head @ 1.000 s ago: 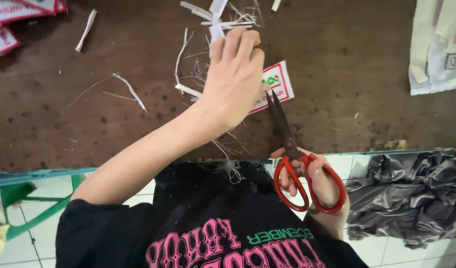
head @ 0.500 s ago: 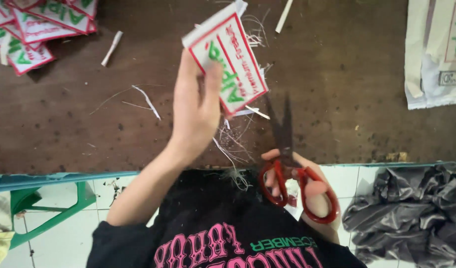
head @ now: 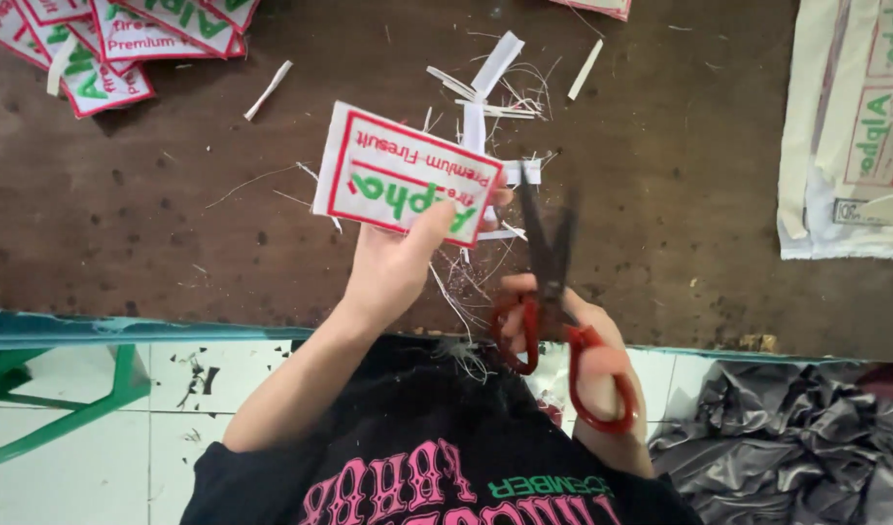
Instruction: Using scissors to cut individual fabric labels from a larger sheet of printed labels.
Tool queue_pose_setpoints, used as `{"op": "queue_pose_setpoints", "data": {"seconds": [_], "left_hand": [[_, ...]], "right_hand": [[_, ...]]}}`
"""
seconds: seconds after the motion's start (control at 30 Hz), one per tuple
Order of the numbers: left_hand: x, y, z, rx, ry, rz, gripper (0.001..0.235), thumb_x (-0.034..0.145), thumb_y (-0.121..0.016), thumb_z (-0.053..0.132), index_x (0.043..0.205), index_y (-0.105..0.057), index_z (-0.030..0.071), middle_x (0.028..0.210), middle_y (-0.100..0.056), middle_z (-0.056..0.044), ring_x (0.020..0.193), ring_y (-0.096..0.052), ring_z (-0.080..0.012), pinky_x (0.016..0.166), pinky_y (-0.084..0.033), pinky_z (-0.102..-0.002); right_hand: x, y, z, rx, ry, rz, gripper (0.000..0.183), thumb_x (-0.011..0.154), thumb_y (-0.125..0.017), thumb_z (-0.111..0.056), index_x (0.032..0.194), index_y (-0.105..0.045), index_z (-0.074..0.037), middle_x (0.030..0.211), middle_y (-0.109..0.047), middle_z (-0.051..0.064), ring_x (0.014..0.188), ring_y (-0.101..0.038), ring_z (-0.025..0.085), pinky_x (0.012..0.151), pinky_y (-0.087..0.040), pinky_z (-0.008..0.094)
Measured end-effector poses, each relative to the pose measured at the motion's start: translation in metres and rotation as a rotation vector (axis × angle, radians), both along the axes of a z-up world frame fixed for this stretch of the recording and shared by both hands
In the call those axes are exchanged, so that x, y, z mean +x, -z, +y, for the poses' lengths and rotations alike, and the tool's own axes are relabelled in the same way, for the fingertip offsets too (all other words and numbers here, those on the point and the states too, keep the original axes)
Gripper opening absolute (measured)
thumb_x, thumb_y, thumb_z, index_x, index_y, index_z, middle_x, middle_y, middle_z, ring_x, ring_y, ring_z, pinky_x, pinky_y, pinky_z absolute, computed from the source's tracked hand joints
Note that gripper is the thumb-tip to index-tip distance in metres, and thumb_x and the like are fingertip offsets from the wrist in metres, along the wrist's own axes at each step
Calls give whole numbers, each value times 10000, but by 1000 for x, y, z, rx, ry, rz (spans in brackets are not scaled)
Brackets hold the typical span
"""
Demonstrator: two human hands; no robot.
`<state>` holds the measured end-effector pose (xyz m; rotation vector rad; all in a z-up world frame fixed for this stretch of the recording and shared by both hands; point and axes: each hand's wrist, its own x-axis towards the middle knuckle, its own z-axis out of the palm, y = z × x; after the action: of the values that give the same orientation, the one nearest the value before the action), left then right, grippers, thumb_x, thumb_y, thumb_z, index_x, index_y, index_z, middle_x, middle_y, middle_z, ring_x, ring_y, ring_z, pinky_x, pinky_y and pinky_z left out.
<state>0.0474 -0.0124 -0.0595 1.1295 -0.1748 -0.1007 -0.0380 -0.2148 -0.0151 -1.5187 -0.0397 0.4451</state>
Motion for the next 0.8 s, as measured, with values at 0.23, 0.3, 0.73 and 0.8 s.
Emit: {"op": "queue_pose_setpoints", "data": {"seconds": [0.23,0.3,0.73,0.8], "left_hand": [[-3,-36,3,-289,243,180,346,1065,-470,135,1366,-488,-35,1343,-651,-240,1194,-704,-431,998,-647,-505],[-3,-34,3,-263,183,203,318,1038,-484,124,1308,-515,-40,1257,-679,-234,1120,-728,-408,940,-670,-504],[5,-67,15,193,37,75,284,1056,-459,245,1099,-612,10,838,-781,-125,708,-801,-207,579,-484,-218],[5,-73,16,234,54,100,268,1042,-476,262,1080,-613,34,784,-774,-97,665,-779,-180,608,-502,-225]], "right_hand": [[4,-19,-1,-156,-31,-7,986,853,-534,-859,1340,-570,-2,921,-658,79,793,-664,166,658,-578,301],[2,-18,1,-140,20,19,901,829,-600,-826,1210,-552,-11,857,-649,66,714,-621,146,607,-523,284],[-2,-36,-16,-285,-129,-2,1075,833,-409,-985,1186,-664,-3,887,-642,52,833,-579,136,792,-451,294],[2,-47,-14,-384,-87,19,1127,760,-365,-1011,1180,-678,-14,899,-663,51,849,-591,133,820,-482,300]]}}
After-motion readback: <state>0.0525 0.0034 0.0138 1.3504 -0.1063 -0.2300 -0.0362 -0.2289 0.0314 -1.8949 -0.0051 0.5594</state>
